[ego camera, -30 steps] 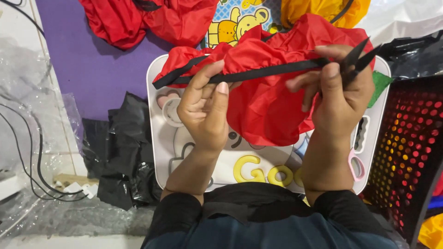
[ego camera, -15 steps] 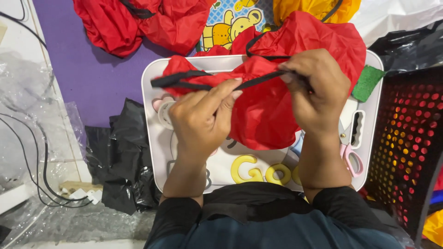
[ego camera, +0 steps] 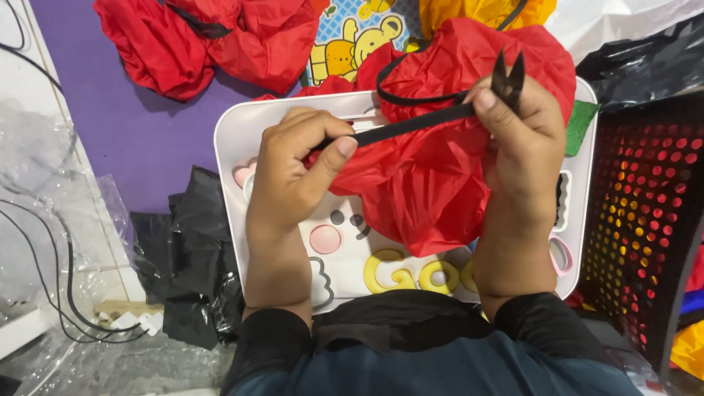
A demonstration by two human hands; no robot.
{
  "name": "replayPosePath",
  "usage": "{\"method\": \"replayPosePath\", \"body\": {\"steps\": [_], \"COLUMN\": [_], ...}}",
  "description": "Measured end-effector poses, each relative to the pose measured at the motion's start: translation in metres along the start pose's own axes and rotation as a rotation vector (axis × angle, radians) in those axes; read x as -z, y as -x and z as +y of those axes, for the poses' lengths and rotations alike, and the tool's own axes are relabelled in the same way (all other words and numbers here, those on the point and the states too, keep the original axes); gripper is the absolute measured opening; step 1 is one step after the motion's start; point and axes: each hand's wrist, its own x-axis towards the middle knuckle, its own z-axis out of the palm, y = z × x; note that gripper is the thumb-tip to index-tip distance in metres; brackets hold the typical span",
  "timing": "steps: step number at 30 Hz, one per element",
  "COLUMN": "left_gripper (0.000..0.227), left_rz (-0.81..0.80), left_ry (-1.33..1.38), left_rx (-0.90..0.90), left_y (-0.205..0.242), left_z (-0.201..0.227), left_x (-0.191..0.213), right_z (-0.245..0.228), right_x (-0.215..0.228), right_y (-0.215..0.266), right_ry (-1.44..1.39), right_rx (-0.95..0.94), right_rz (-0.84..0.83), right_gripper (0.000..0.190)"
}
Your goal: Trimming excess black fabric from the edges of a red pouch using scissors
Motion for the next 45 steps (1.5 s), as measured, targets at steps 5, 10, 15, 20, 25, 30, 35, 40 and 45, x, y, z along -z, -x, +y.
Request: {"method": "replayPosePath", "body": {"steps": [5, 10, 15, 20, 25, 30, 35, 40, 45], "left_gripper": [0.011, 0.014, 0.014, 0.013, 0.015, 0.013, 0.020, 0.017, 0.023], "left_rz": [-0.070, -0.087, -0.096, -0.072, -0.051, -0.068, 0.188, 0.144, 0.041], "left_ry": [0.057, 0.169, 0.263, 0.078, 0.107, 0.317, 0.213, 0.034, 0.101], "left_rx": [0.018, 0.043, 0.048, 0.011, -0.097, -0.197, -0.211, -0.458, -0.521], "left_y": [0.001, 0.004, 0.009, 0.010, 0.011, 0.016, 0.031, 0.055, 0.056], "left_z": [-0.008, -0.012, -0.014, -0.018, -0.021, -0.013, 0.004, -0.014, 0.012], "left_x": [0.009, 0.021, 0.027, 0.034, 0.034, 0.034, 0.026, 0.061, 0.052], "right_z": [0.003, 0.004, 0.009, 0.005, 0.006, 0.017, -0.005, -0.021, -0.010], "right_x": [0.001, 0.004, 0.007, 0.008, 0.006, 0.001, -0.029, -0.036, -0.043], "right_y": [-0.001, -0.002, -0.005, -0.004, -0.005, -0.008, -0.009, -0.002, 0.006], "right_ry": [-0.022, 0.088, 0.118, 0.104, 0.103, 0.099, 0.415, 0.705, 0.773], "right_rx": [0.031, 0.127, 0.253, 0.283, 0.277, 0.207, 0.297, 0.557, 0.616], "right_rz": [0.041, 0.079, 0.184, 0.216, 0.212, 0.163, -0.127, -0.032, 0.157], "right_gripper": [0.006, 0.008, 0.008, 0.013, 0.014, 0.011, 0.019, 0.006, 0.020]}}
